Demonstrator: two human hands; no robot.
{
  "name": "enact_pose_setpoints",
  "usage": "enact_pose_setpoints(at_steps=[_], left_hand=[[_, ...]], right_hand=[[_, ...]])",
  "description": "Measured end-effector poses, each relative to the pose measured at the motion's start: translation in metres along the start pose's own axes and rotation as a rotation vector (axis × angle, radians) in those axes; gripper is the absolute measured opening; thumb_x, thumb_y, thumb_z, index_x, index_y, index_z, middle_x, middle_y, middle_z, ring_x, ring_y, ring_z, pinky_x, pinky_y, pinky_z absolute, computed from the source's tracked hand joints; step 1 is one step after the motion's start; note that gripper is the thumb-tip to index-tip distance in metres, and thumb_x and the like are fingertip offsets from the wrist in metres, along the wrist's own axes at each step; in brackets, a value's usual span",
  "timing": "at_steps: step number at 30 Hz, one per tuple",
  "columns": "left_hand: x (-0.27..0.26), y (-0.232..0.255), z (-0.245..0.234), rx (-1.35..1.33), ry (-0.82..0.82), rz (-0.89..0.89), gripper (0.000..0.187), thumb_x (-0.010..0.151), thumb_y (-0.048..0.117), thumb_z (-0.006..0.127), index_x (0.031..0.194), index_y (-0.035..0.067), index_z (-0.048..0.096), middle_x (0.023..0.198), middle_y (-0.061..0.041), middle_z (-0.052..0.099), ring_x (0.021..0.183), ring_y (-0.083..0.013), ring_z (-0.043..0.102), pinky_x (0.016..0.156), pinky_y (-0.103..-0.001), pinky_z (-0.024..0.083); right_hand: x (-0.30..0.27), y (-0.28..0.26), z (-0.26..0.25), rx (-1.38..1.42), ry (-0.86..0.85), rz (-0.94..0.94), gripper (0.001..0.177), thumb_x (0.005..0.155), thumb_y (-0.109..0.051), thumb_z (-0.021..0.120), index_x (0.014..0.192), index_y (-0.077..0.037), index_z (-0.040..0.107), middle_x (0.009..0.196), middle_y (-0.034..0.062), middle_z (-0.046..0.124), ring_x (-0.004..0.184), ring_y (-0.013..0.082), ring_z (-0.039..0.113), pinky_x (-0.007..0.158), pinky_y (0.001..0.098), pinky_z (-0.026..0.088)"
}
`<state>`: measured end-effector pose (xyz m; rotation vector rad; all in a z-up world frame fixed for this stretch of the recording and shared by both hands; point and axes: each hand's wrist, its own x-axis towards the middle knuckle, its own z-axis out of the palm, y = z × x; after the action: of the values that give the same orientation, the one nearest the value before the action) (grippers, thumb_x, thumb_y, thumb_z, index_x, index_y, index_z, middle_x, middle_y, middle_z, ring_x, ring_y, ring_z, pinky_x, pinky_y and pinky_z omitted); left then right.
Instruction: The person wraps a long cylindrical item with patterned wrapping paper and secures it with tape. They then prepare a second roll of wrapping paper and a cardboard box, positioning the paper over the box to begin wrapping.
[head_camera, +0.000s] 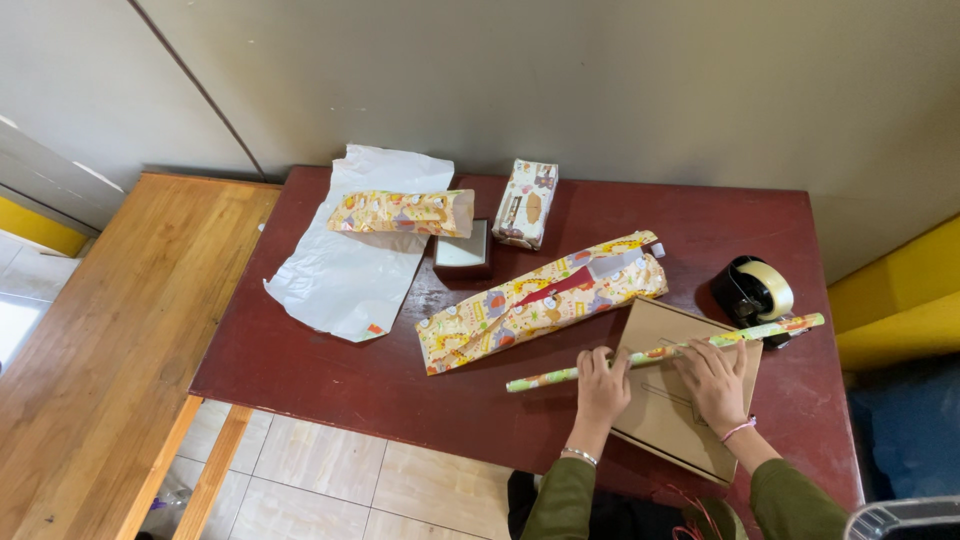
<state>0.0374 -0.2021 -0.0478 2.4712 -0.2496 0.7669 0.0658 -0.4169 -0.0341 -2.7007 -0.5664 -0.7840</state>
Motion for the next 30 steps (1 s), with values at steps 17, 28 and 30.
enact_pose_setpoints(at_steps=[17,28,30], left_hand=[[-0.002,-0.003,0.002,-0.11,0.024,0.024,0.031,0.087,-0.002,0.063,0.117,0.002,0.07,0.112,-0.012,0.061,0.103,-0.0333,0.056,0.096,-0.046,0.049],[-0.008,-0.004,0.011,0.001,0.06,0.17,0.03,0.087,0.0,0.062,0.117,-0.001,0.07,0.108,-0.011,0.061,0.091,-0.0302,0.055,0.094,-0.044,0.049],[-0.006,-0.005,0.01,-0.045,0.034,0.117,0.032,0.086,0.0,0.062,0.116,0.0,0.07,0.108,-0.011,0.06,0.09,-0.0319,0.055,0.093,-0.044,0.049]], right_hand=[[-0.009,0.01,0.012,-0.038,-0.004,0.058,0.023,0.087,-0.019,0.077,0.11,-0.018,0.072,0.122,-0.0017,0.063,0.126,0.0159,0.058,0.134,0.053,0.013],[-0.006,0.004,0.005,0.05,0.082,-0.06,0.019,0.086,-0.017,0.076,0.104,-0.014,0.072,0.124,0.0073,0.059,0.126,0.0245,0.055,0.127,0.0512,0.03],[-0.006,0.004,0.005,0.058,0.077,-0.073,0.021,0.086,-0.018,0.077,0.106,-0.014,0.073,0.123,0.0069,0.059,0.126,0.0243,0.056,0.125,0.0508,0.034]])
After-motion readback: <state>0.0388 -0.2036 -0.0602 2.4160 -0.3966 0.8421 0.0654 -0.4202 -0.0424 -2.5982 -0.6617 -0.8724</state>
